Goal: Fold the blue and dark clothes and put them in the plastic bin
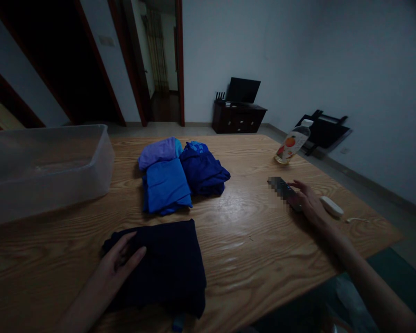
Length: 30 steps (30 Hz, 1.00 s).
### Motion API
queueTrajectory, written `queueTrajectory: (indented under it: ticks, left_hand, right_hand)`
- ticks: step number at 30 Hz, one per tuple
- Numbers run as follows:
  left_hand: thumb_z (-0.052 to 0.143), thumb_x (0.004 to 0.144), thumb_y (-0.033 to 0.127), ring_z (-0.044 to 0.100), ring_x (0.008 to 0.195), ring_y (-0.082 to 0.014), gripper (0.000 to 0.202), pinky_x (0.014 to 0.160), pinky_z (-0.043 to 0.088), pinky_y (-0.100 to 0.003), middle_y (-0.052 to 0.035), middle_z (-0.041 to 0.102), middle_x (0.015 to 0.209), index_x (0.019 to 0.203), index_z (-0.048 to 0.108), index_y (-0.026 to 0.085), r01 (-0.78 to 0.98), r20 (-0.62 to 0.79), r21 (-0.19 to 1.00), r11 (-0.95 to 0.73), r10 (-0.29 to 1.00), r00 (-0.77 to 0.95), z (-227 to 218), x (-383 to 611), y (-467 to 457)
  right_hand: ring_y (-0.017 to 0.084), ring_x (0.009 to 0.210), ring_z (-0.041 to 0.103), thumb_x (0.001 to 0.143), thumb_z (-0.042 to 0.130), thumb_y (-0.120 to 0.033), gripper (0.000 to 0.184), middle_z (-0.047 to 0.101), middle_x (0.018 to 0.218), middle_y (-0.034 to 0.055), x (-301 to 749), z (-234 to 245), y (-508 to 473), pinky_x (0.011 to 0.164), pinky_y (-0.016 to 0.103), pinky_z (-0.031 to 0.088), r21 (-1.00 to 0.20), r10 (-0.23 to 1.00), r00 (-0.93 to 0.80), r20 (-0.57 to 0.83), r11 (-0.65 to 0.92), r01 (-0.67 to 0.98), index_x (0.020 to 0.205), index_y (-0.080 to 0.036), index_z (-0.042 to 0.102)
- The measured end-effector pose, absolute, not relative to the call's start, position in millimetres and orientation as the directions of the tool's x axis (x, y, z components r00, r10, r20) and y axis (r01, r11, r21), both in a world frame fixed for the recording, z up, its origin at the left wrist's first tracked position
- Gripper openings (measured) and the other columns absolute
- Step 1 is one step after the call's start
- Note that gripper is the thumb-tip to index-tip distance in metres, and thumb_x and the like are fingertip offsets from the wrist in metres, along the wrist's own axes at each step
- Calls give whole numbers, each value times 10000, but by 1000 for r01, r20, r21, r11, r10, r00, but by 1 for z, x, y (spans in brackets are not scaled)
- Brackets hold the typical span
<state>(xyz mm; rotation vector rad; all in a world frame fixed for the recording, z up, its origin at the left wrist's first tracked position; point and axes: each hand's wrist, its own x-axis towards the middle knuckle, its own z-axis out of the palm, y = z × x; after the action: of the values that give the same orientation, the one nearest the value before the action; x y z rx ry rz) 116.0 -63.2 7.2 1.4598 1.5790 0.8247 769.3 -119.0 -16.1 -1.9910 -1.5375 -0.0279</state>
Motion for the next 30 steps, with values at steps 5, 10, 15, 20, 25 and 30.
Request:
queueTrajectory:
  ticks: [5,10,15,20,25,30]
  left_hand:
    - [837,693,651,823,968,-321,606,800,691,-336,-87,832,992,1137,769,245,451,-138,883,131,990,-18,8,117,-65]
    - [850,672,659,829,927,-313,589,777,695,-333,-68,834,950,1091,776,251,420,-101,902,104,994,-30,9,119,-66]
    - [846,674,640,828,951,-316,572,798,689,-323,-74,835,968,1082,775,247,454,-120,883,118,992,-25,11,118,-65]
    - [821,675,662,817,1018,-342,623,839,688,-351,-96,831,1021,1125,765,235,459,-144,878,137,989,-20,10,118,-65]
    - [805,696,688,810,1050,-353,635,838,690,-359,-101,828,1039,1140,765,236,469,-130,875,120,991,-11,6,117,-65]
    - [813,715,690,814,1038,-340,639,836,690,-350,-101,833,1044,1162,766,236,460,-115,881,107,993,-12,5,116,-66]
  right_hand:
    - [343,1500,524,1104,289,-587,564,582,1609,98,781,-17,-99,1281,567,382,-442,895,293,337,-124,889,1503,-287,551]
    - [367,1462,558,1099,283,-569,590,639,1546,119,778,-20,-86,1235,583,440,-427,902,289,321,-135,894,1556,-270,505]
    - [364,1451,573,1107,282,-531,611,652,1530,132,775,-21,-85,1235,586,439,-415,899,291,328,-140,899,1625,-240,426]
    - [392,1436,582,1103,283,-554,617,649,1520,158,774,-22,-84,1227,623,432,-407,895,298,331,-149,901,1590,-224,468]
    - [377,1420,599,1091,332,-631,695,560,1590,195,764,-20,-93,1199,566,480,-402,881,309,357,-154,902,1645,-213,349]
    - [511,1430,543,938,569,-797,1021,513,1576,308,746,-14,-121,1186,653,454,-208,888,298,350,-236,949,1656,-114,318]
